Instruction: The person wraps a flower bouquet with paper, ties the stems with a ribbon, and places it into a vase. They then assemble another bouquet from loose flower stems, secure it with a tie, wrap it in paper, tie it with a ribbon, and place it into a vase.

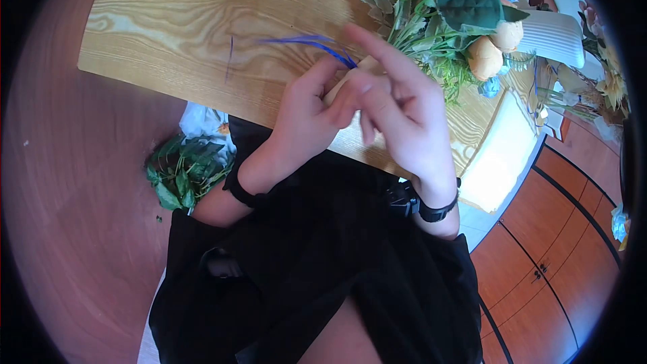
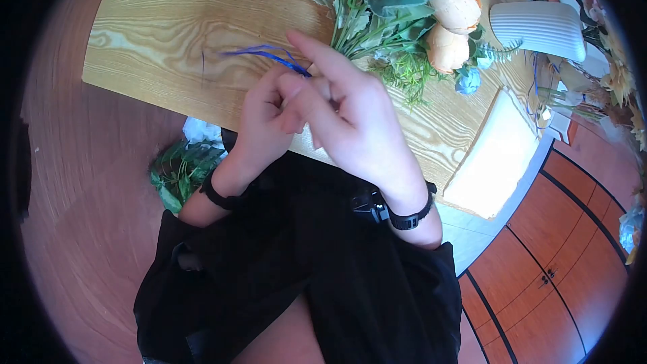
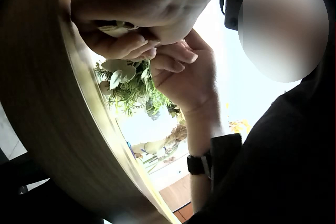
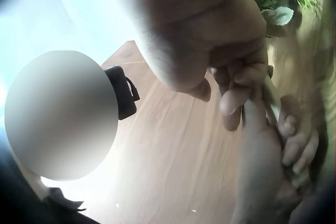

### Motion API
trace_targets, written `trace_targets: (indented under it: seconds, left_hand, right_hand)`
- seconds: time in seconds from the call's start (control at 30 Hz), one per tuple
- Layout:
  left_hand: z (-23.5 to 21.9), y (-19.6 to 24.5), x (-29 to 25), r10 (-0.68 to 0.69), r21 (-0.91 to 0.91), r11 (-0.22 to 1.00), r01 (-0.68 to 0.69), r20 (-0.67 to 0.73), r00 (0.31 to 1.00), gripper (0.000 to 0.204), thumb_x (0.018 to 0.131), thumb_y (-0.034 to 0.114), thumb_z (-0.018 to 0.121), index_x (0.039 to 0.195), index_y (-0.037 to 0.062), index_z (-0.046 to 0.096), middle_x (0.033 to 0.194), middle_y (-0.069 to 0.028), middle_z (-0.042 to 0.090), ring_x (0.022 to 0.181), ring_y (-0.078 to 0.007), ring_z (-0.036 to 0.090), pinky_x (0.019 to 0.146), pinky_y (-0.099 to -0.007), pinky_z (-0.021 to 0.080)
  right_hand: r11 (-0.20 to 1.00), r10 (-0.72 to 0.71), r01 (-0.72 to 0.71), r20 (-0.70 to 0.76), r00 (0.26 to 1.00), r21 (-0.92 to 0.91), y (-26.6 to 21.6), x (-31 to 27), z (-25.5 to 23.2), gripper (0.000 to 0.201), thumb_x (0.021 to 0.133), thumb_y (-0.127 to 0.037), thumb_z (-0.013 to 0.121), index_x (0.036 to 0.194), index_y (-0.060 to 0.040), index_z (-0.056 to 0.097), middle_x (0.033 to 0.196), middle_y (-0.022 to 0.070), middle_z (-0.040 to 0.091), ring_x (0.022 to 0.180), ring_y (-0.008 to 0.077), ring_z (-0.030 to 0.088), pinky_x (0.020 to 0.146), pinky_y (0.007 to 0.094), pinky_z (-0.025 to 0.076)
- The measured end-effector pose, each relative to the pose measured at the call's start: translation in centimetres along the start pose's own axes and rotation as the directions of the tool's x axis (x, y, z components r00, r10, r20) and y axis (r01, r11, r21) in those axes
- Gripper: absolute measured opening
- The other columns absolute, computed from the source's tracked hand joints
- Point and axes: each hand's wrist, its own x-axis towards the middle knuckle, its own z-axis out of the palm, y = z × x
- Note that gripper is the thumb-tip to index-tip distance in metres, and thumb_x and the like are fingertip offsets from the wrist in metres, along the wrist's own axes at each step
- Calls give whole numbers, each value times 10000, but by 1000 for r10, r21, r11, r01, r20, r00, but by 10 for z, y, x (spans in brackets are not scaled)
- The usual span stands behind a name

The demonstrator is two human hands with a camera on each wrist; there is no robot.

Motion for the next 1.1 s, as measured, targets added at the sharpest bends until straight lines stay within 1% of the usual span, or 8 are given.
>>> trace_targets:
  seconds: [0.17,0.23,0.3,0.37,0.5,0.9,0.97,1.1]
  left_hand:
    - [3,10,3,-67,-75,995,66,-10,998,174,943,127,619,1079,20,606,783,-101,644,735,-106,597,671,-284,479]
    - [2,6,3,-38,-50,998,37,-19,999,179,933,120,628,1079,20,605,801,-112,656,727,-132,611,670,-288,483]
    - [3,1,3,-9,-25,1000,8,-18,1000,186,922,114,637,1079,20,605,820,-122,667,719,-158,626,669,-292,486]
    - [6,-3,3,92,-5,996,-93,-46,995,191,904,99,644,1068,15,598,861,-146,692,714,-225,663,665,-304,499]
    - [9,-5,4,159,-2,987,-160,-80,984,205,881,94,654,1061,17,594,857,-170,694,706,-278,690,624,-338,503]
    - [-1,-14,6,222,238,949,-205,-47,974,206,810,107,672,992,25,620,686,-162,628,636,-337,663,553,-383,486]
    - [1,-7,10,404,166,907,-386,-97,909,245,797,95,685,1019,19,615,702,-142,627,639,-291,671,565,-350,479]
    - [-1,4,9,225,90,972,-215,-119,967,230,846,124,696,1034,21,612,698,-94,595,606,-170,612,561,-305,446]
  right_hand:
    - [991,-31,46,-117,993,127,6,-7,-7,305,920,14,593,1223,47,586,739,48,676,620,38,589,539,187,424]
    - [855,-357,250,-165,920,-454,18,-7,-4,199,912,-2,611,1104,11,660,713,38,658,608,22,573,538,183,414]
    - [809,-388,263,-141,911,-526,3,-3,3,157,874,3,635,1017,-18,696,712,48,633,590,96,601,530,232,444]
    - [547,-538,432,94,838,-718,3,6,1,234,820,18,658,1049,-19,688,738,71,608,606,206,622,543,303,486]
    - [530,-433,254,-1,902,-809,0,13,12,217,821,-54,666,1033,-35,708,778,102,606,653,300,633,573,366,509]
    - [582,-446,397,130,886,-710,-9,20,19,85,809,-85,691,876,-36,673,777,110,630,677,325,637,573,388,505]
    - [583,-459,441,171,872,-682,-7,16,24,86,806,-88,692,877,-45,667,784,100,619,673,319,633,564,387,502]
    - [560,-433,494,273,859,-666,1,1,29,104,796,-97,705,881,-74,649,791,72,579,653,292,620,525,376,488]
